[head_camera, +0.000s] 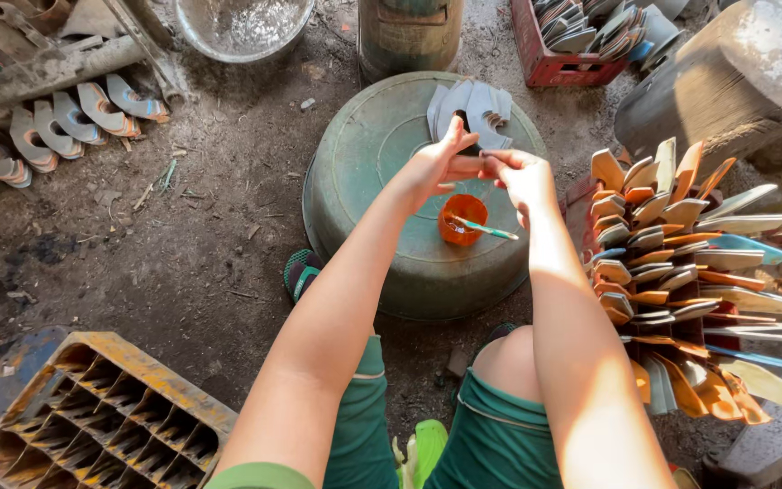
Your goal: The person sits on the ground and paints curved metal parts orange using a small brush. They dip the brush into a small container of paint, apply it to each part, and place the finished pieces into a red crate.
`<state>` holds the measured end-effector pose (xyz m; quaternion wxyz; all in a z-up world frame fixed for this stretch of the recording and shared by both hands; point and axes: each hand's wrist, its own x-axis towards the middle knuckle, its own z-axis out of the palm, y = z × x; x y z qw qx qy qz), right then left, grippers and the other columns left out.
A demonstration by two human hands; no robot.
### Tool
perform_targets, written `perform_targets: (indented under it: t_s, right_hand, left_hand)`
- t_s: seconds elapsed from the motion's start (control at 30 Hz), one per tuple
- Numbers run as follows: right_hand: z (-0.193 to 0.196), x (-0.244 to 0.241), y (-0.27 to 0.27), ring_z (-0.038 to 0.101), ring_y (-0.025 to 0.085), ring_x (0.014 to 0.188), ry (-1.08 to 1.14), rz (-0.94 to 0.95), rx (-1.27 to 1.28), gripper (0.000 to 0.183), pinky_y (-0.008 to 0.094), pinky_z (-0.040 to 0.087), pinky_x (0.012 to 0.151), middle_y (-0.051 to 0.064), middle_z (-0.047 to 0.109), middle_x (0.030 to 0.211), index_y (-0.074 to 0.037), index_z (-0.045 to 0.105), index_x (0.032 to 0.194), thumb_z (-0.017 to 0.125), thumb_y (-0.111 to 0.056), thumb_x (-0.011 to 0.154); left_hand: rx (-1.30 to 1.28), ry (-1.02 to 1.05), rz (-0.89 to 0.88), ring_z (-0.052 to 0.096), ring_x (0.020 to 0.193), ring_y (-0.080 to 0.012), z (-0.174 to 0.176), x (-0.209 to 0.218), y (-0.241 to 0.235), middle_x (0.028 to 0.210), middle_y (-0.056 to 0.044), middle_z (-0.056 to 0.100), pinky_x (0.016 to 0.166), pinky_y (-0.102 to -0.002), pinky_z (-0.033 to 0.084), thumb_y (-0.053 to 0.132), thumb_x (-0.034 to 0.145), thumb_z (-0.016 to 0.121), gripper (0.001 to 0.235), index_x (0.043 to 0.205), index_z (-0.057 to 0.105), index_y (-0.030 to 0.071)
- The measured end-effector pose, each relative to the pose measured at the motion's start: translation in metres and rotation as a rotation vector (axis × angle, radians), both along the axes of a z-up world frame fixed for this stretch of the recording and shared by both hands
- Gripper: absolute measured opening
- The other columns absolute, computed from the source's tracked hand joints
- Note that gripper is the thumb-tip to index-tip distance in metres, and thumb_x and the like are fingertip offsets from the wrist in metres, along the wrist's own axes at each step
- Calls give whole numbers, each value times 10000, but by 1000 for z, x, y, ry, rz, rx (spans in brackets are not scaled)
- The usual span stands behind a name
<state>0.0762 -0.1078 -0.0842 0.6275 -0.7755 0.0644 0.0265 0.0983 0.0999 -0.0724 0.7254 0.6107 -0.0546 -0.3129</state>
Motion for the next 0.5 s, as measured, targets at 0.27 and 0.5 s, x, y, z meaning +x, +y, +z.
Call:
perform_targets:
  t_s: [0.27, 0.5]
  right_hand:
    - [-12, -11, -28, 662, 307, 1109, 21, 150, -793, 794, 400, 494, 922, 217, 676, 1216, -65, 612, 1371, 909, -426, 730]
    - [-30, -11, -31, 648, 314, 1198, 282, 441, -1229, 583, 438, 523, 978, 126, 694, 1286, -201, 673, 1331, 854, -306, 787]
  left_hand:
    - [964, -566, 139, 593, 1285, -335, -50, 1, 20, 1403, -190, 614, 1030, -438, 502, 506, 948, 685, 702, 1483, 513, 87]
    - [1125, -574, 51, 538, 1327, -384, -86, -47, 6, 1553, -169, 427, 1028, -571, 481, 365, 645, 937, 1231, 1603, 194, 152]
